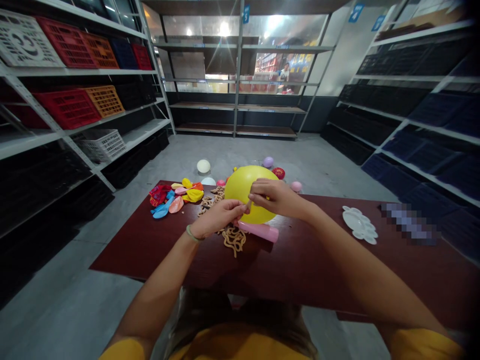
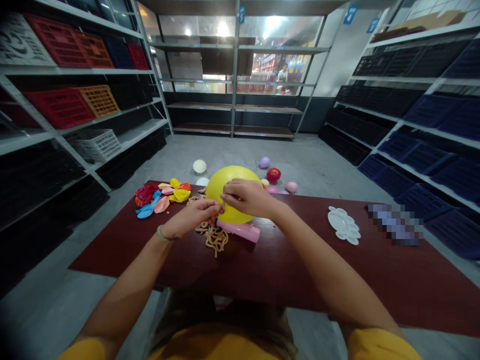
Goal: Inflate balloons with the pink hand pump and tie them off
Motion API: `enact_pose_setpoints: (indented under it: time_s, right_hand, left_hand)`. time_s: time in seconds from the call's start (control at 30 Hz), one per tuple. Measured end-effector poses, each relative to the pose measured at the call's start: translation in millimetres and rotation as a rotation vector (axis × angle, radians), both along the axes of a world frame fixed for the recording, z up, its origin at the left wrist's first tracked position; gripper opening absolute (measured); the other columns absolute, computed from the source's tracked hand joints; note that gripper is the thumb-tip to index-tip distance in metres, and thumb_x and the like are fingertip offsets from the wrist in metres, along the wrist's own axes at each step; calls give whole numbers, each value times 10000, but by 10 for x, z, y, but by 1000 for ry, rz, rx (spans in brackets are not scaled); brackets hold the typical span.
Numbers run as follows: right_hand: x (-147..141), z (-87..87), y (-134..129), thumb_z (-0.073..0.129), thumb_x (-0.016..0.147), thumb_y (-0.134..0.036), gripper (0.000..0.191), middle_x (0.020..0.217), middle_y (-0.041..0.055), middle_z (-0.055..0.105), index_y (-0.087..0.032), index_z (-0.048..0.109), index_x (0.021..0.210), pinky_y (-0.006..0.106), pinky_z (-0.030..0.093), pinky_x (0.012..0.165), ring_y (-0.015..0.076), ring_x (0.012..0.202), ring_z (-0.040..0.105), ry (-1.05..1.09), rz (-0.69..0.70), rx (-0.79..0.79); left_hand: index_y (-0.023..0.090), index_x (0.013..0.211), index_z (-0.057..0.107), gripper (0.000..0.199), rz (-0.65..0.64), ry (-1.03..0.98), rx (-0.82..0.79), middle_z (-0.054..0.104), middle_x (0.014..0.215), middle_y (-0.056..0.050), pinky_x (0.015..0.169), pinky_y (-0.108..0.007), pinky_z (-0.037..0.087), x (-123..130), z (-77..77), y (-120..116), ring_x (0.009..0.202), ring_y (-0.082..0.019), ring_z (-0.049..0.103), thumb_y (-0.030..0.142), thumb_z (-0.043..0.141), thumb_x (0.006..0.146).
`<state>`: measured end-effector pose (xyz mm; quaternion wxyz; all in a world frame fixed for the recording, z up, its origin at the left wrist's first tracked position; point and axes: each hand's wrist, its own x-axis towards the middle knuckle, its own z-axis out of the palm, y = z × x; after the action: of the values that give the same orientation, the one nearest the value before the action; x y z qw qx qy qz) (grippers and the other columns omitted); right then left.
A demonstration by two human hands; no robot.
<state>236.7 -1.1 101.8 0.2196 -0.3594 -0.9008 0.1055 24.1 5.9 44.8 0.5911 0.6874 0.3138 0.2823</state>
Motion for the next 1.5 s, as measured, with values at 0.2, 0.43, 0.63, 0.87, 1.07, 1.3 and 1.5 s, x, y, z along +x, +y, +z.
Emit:
enact_pose_setpoints:
  time_s: [0.2, 0.43, 0.63, 0.87, 1.07, 1.3, 1.5]
  right_hand:
    - [-132, 203, 98, 488, 926, -461, 468, 530, -25, 489, -187, 517, 549, 313, 251, 556, 96, 526, 359, -125, -178, -218]
    - [-290, 160, 176, 537, 902, -544, 535, 514, 4, 559, -180, 556, 510, 317, 281, 563, 94, 506, 393, -155, -269, -212]
    - [-154, 214, 110, 489, 931, -551, 517, 643, 36, 676, -185, 650, 603, 297, 416, 630, 123, 586, 560, 107, -173, -504]
    - [-55, 255, -6, 530, 933, -462, 327, 864, 34, 724, -201, 709, 849, 305, 456, 748, 156, 808, 634, 143, -15, -492]
    - [-78, 106, -133, 500, 970, -361, 280, 842, 4, 714, -206, 654, 796, 363, 351, 927, 122, 764, 594, 152, 56, -226]
    - [-109, -51, -224, 475, 975, -309, 223, 744, -27, 630, -224, 582, 799, 385, 323, 935, 131, 724, 555, 160, 31, 17]
    - [-147, -132, -217, 401, 1008, -230, 202, 905, -3, 700, -250, 599, 1046, 366, 356, 871, 157, 792, 586, 199, -158, 182]
  left_hand:
    - [187, 618, 594, 360, 157, 185, 423, 506, 567, 11, 562, -275, 281, 144, 12, -85, 549, -136, 414, 438, 619, 875]
    - [185, 672, 683, 374, 225, 113, 423, 660, 666, -44, 646, -280, 381, 162, -150, -97, 633, -174, 566, 410, 538, 933]
    - [165, 809, 740, 407, 199, -119, 63, 721, 821, -60, 650, -267, 465, 74, -242, -43, 707, -173, 623, 535, 585, 880]
    - [135, 874, 768, 397, 258, -356, -172, 692, 790, -59, 696, -252, 504, 65, -127, -14, 686, -125, 589, 520, 687, 820]
    - [119, 841, 749, 331, 278, -528, -320, 676, 841, -40, 702, -217, 521, 49, -164, 26, 692, -83, 573, 409, 829, 704]
    - [135, 860, 698, 330, 276, -565, -337, 578, 708, 29, 679, -208, 521, 60, -262, 2, 609, -56, 518, 388, 838, 701]
    - [152, 897, 667, 374, 235, -476, -245, 637, 811, -6, 683, -222, 494, 71, -369, 10, 686, -95, 581, 441, 817, 712]
